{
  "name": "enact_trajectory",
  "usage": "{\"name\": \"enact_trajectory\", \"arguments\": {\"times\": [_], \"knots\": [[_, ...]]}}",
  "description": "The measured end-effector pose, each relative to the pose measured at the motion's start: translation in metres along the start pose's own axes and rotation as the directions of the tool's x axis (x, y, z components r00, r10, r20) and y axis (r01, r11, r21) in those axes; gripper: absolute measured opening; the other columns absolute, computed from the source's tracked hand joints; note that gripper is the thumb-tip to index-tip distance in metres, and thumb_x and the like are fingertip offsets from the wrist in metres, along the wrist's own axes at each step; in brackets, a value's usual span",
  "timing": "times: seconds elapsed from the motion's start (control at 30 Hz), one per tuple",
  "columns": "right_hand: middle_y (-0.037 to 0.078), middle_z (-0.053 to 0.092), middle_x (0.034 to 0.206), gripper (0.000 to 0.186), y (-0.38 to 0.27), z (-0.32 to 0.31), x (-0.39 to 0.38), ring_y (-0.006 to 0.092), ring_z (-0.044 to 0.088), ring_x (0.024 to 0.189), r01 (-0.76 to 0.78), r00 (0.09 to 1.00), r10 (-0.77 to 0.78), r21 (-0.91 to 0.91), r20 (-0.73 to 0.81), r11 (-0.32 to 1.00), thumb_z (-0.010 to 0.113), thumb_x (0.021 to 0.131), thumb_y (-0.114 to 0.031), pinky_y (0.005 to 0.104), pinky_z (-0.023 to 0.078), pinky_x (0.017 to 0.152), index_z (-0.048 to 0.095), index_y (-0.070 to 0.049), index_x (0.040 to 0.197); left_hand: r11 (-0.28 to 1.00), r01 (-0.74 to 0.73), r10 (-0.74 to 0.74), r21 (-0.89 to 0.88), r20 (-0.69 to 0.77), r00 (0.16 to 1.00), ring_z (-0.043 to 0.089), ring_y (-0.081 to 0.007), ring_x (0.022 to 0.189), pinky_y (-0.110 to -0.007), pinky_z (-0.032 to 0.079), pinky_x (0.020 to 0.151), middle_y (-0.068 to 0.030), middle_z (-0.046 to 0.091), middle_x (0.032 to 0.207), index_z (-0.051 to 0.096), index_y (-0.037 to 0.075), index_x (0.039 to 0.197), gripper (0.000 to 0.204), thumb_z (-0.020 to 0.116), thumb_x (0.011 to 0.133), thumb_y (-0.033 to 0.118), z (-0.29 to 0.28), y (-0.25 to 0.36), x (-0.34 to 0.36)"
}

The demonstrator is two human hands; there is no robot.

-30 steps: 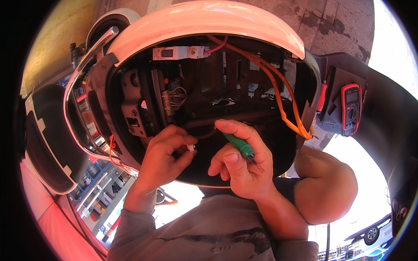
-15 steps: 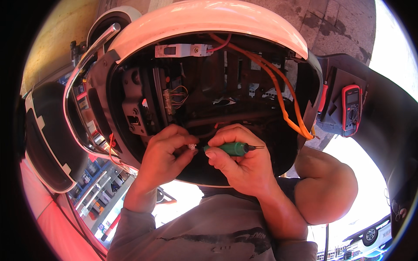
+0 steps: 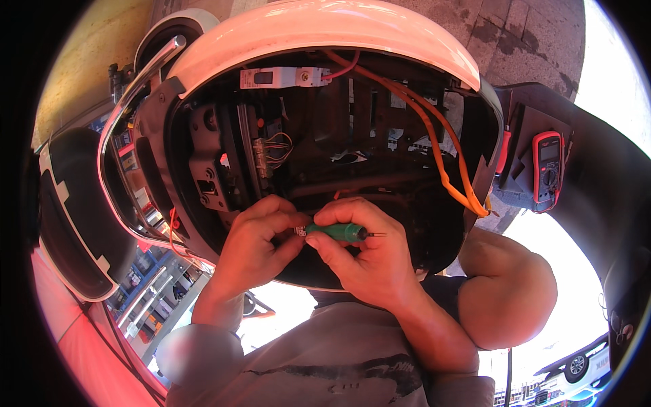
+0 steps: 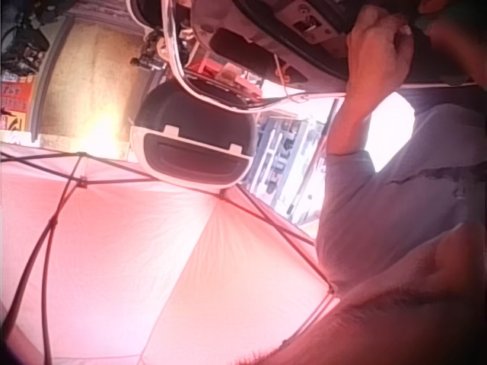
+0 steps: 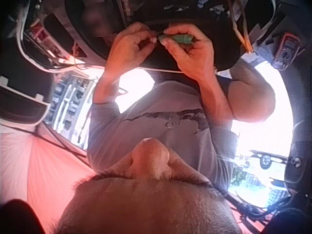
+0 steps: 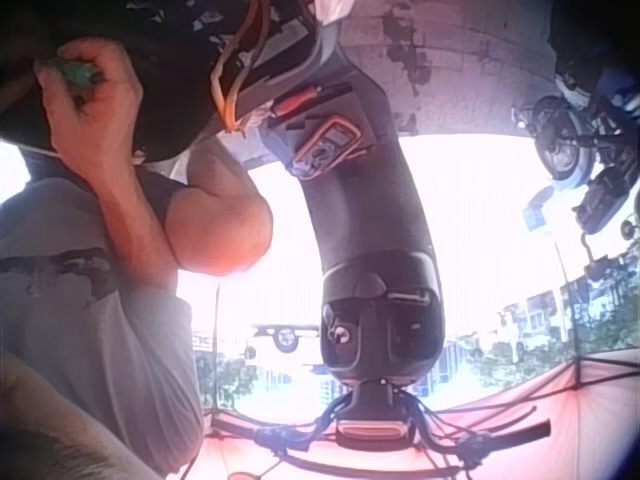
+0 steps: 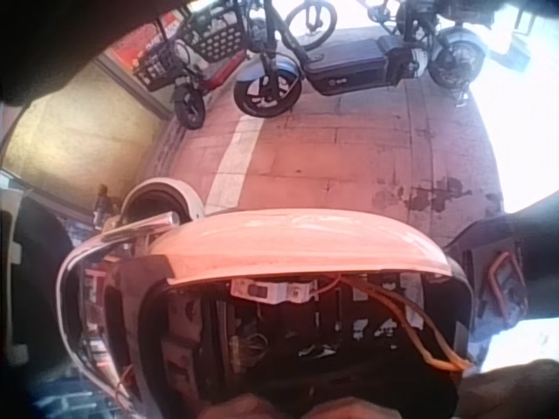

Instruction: The person retrieves a stool and sits to work on the exposed electronics under the seat of a white scooter. Using a green-handled screwdriver, they repeatedly tighten or adjust small screws on a circuit board or connector within the scooter's under-seat compartment.

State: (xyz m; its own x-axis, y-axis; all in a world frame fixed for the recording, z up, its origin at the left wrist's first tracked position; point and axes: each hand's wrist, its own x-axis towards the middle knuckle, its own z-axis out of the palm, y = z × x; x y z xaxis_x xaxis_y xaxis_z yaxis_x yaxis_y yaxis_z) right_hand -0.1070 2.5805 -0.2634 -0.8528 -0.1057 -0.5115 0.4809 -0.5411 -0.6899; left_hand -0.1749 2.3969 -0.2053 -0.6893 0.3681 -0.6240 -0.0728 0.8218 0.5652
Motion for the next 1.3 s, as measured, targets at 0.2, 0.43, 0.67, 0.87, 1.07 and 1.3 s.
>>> {"name": "enact_trajectory", "arguments": {"times": [0.2,0.43,0.67,0.87,1.07,1.3], "knots": [[0.013,0.064,0.115,0.025,0.001,-0.006,0.003,0.0137,0.067,0.098,0.132,0.989,-0.117,-0.198,0.088,0.971,0.075,0.087,0.011,0.0254,0.058,0.084,0.065,0.003,0.108,1.000,0.004,-0.004,-0.021,0.000,1.000,0.071,-0.0303,0.079,-0.039,0.057,0.068,-0.0106,0.068,0.099,0.076,0.002,0.104,0.021,0.077,0.083,0.004,0.000,-0.001,0.000],[0.014,0.070,0.105,0.026,-0.005,-0.003,0.005,0.0204,0.070,0.097,0.275,0.961,-0.256,-0.333,0.101,0.902,0.082,0.078,0.008,0.0302,0.056,0.083,0.070,0.000,0.101,1.000,0.004,-0.004,-0.031,0.004,1.000,0.071,-0.0302,0.077,-0.039,0.057,0.067,-0.0104,0.068,0.098,0.076,0.002,0.103,0.020,0.077,0.083,0.004,0.001,-0.002,0.000],[0.017,0.072,0.103,0.029,-0.009,0.002,0.005,0.0242,0.072,0.089,0.359,0.933,-0.336,-0.409,0.130,0.839,0.084,0.075,0.007,0.0311,0.058,0.076,0.071,0.000,0.100,0.999,-0.033,0.033,-0.004,-0.001,0.999,0.071,-0.0303,0.077,-0.039,0.057,0.067,-0.0101,0.067,0.098,0.076,0.001,0.103,0.019,0.076,0.084,0.002,0.001,-0.003,0.000],[0.017,0.071,0.103,0.029,-0.008,0.004,0.000,0.0234,0.072,0.086,0.408,0.911,-0.379,-0.472,0.160,0.781,0.085,0.074,0.006,0.0296,0.058,0.072,0.071,0.000,0.098,0.999,-0.049,0.049,0.010,-0.005,0.999,0.071,-0.0307,0.077,-0.039,0.057,0.067,-0.0104,0.067,0.099,0.075,0.001,0.104,0.021,0.075,0.083,0.001,0.000,-0.002,0.000],[0.017,0.071,0.102,0.028,-0.008,0.003,0.001,0.0230,0.072,0.085,0.406,0.913,-0.373,-0.453,0.165,0.794,0.085,0.074,0.006,0.0295,0.058,0.072,0.071,0.000,0.098,0.998,-0.058,0.058,0.012,-0.017,0.998,0.071,-0.0305,0.076,-0.039,0.057,0.066,-0.0103,0.067,0.099,0.075,0.000,0.104,0.022,0.076,0.082,-0.001,0.001,-0.002,0.000],[0.017,0.072,0.103,0.027,-0.006,0.002,0.003,0.0238,0.073,0.086,0.402,0.915,-0.373,-0.426,0.153,0.811,0.085,0.075,0.006,0.0297,0.059,0.072,0.072,0.000,0.098,0.998,-0.061,0.062,0.012,-0.028,0.998,0.071,-0.0301,0.076,-0.038,0.056,0.065,-0.0104,0.066,0.097,0.075,0.001,0.102,0.022,0.076,0.080,-0.002,0.001,-0.002,0.000]]}}
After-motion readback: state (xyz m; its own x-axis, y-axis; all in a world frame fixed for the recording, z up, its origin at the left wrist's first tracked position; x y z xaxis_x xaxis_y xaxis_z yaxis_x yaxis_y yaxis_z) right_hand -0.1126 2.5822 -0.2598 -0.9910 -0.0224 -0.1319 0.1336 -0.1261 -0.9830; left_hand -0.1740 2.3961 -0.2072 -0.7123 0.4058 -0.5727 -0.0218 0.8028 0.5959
